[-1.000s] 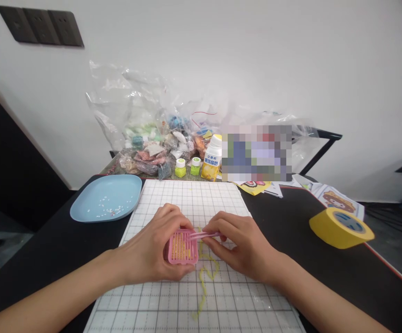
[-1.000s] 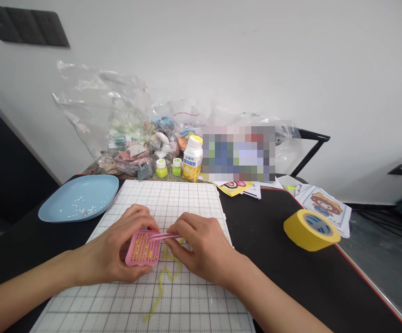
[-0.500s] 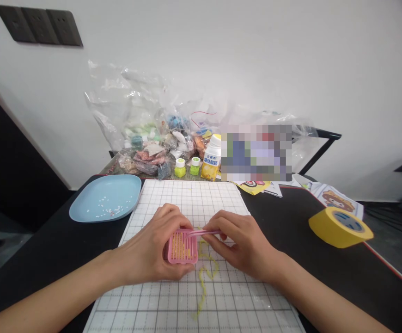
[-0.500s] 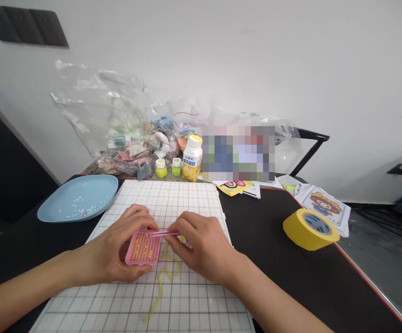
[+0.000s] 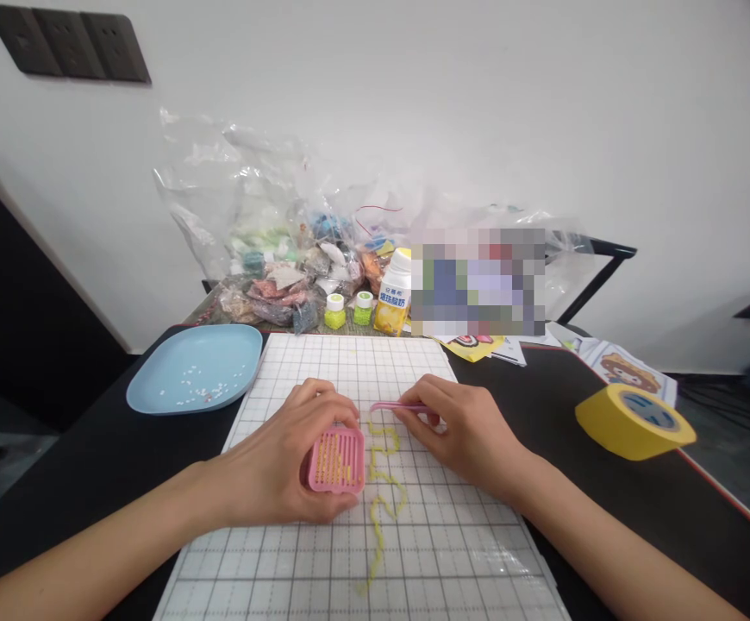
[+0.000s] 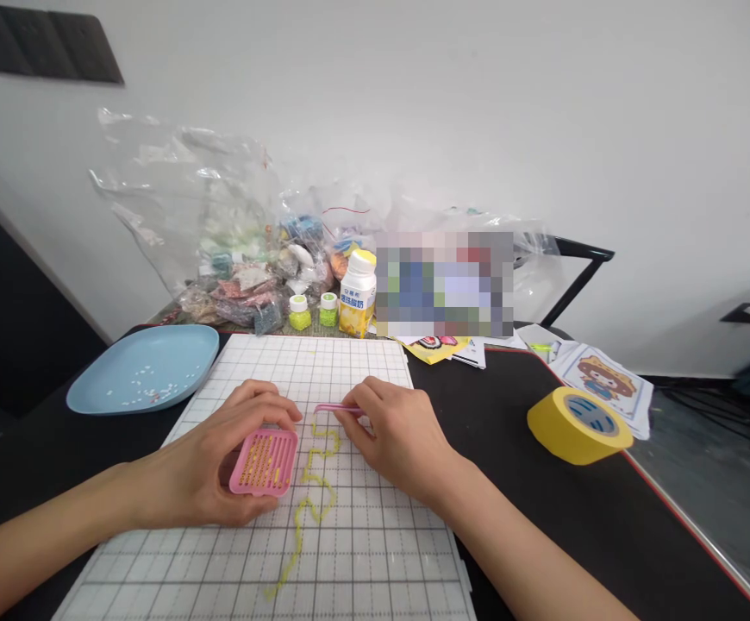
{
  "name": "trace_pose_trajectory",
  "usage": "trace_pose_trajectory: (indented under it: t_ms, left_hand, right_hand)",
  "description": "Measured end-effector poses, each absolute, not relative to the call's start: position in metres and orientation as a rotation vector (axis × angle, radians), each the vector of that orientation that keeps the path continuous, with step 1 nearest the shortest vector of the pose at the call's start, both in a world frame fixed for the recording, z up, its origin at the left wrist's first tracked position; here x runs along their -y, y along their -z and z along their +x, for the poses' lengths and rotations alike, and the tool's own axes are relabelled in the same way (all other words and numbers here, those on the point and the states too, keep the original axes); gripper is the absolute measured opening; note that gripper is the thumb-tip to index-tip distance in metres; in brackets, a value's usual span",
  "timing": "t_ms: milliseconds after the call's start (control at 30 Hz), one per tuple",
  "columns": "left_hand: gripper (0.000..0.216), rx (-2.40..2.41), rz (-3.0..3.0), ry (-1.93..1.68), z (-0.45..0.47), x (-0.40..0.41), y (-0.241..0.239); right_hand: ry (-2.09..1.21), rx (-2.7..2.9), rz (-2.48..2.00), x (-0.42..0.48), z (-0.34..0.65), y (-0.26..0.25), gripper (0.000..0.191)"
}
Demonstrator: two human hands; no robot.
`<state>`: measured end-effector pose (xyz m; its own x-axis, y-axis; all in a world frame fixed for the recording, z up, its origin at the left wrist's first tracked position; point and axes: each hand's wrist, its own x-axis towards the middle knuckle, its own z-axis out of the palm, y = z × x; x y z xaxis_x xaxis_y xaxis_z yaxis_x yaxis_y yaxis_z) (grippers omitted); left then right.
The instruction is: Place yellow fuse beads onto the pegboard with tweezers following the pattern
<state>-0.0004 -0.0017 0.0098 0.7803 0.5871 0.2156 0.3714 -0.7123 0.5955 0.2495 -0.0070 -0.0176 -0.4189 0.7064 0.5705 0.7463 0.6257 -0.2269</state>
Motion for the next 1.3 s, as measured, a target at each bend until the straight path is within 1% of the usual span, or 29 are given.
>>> trace_pose_trajectory:
  t_ms: [200, 633, 900, 1133, 1300]
  left_hand:
    - [0.046, -0.691, 2.406, -0.518, 0.0, 0.002, -0.011]
    - [0.051, -0.666, 2.407, -0.493, 0.0, 0.0, -0.01]
    - [0.051, -0.683, 2.39, -0.451, 0.0, 0.001, -0.01]
    - [0.052, -0.666, 2.415, -0.472, 0.0, 0.001, -0.01]
    - [0.048, -0.678, 2.439, -0.545, 0.001, 0.002, -0.009]
  right_hand:
    - [0.065, 2.213, -1.141, 0.008, 0.249, 0.018, 0.019]
    - [0.049, 2.236, -1.135, 0.007, 0.248, 0.019, 0.024]
    - [0.064, 2.235, -1.131, 0.008, 0.248, 0.016, 0.023]
    - [0.051, 2.128, -1.033, 0.011, 0.246, 0.012, 0.017]
    - [-0.004, 2.11, -0.869, 0.018, 0.239, 0.008, 0.012]
